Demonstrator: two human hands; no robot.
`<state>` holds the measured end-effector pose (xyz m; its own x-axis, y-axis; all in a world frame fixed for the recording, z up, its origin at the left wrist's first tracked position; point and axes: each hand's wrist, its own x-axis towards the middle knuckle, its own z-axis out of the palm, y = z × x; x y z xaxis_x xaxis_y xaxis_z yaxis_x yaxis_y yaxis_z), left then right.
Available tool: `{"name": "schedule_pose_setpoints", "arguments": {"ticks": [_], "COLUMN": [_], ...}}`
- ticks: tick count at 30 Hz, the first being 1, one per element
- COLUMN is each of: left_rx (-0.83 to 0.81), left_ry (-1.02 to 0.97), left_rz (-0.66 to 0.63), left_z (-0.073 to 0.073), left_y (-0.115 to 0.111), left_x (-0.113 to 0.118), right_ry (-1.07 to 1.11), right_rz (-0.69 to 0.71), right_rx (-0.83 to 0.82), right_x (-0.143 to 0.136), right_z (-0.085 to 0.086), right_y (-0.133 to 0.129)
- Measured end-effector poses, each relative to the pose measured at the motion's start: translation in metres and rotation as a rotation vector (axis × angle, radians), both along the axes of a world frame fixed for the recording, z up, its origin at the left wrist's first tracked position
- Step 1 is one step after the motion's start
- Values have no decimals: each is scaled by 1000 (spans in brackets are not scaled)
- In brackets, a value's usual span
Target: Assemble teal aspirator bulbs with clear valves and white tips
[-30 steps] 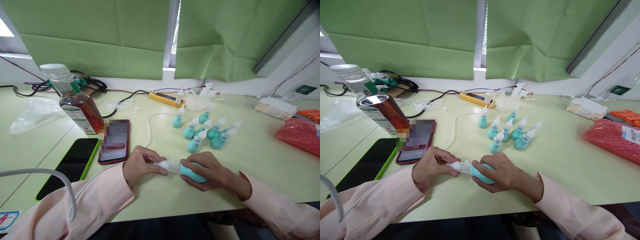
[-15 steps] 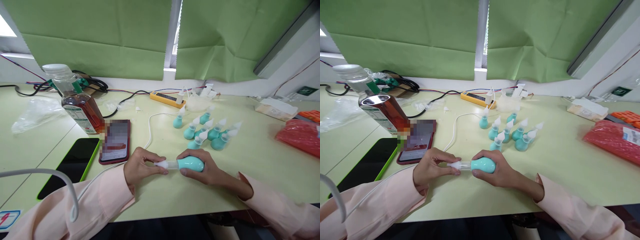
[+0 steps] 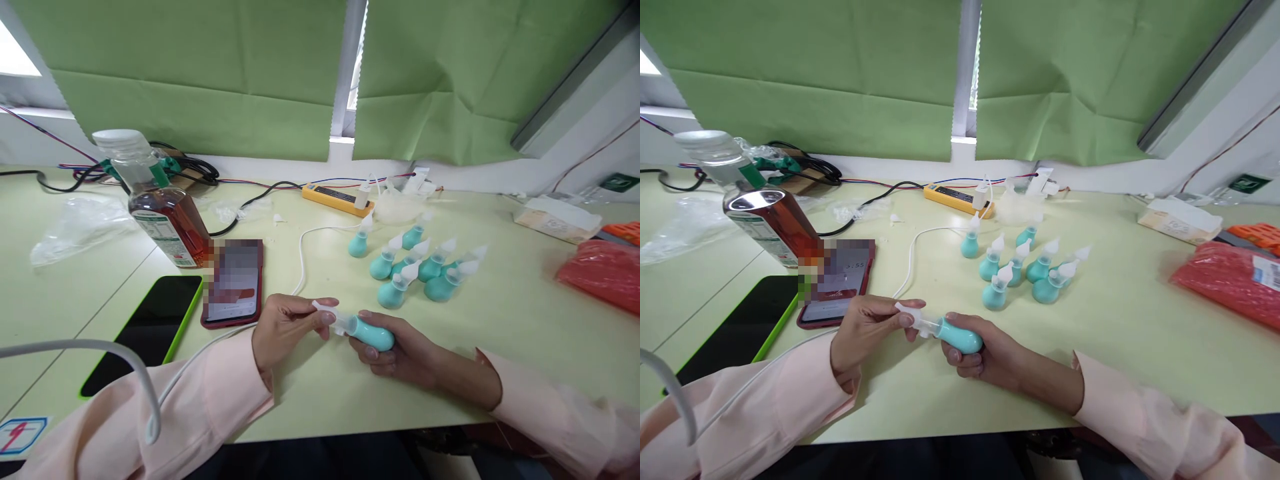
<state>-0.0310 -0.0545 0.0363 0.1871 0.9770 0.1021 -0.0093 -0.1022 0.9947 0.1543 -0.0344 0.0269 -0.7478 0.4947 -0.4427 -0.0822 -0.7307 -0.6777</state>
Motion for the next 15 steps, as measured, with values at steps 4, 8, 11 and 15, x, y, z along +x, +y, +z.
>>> {"name": "schedule_pose_setpoints", "arguments": {"ticks": [4,8,11,15], "left_rx": [142,207,126,4], "left_ry": [74,67,-25,-107], "left_rz": [23,35,62,124], "left_z": [0,-1,-1,-2], "left_y": [1,3,5,4], "left_x": [-1,-4,-5,-3], "right_ry": [8,7,8,-152], "right_rz": [-74,-91,-88,-123], "right_rx": [25,35,148,498], "right_x": [2,2,2,2], "right_z": [2,2,2,4], "right_y": [3,2,1,-3]}}
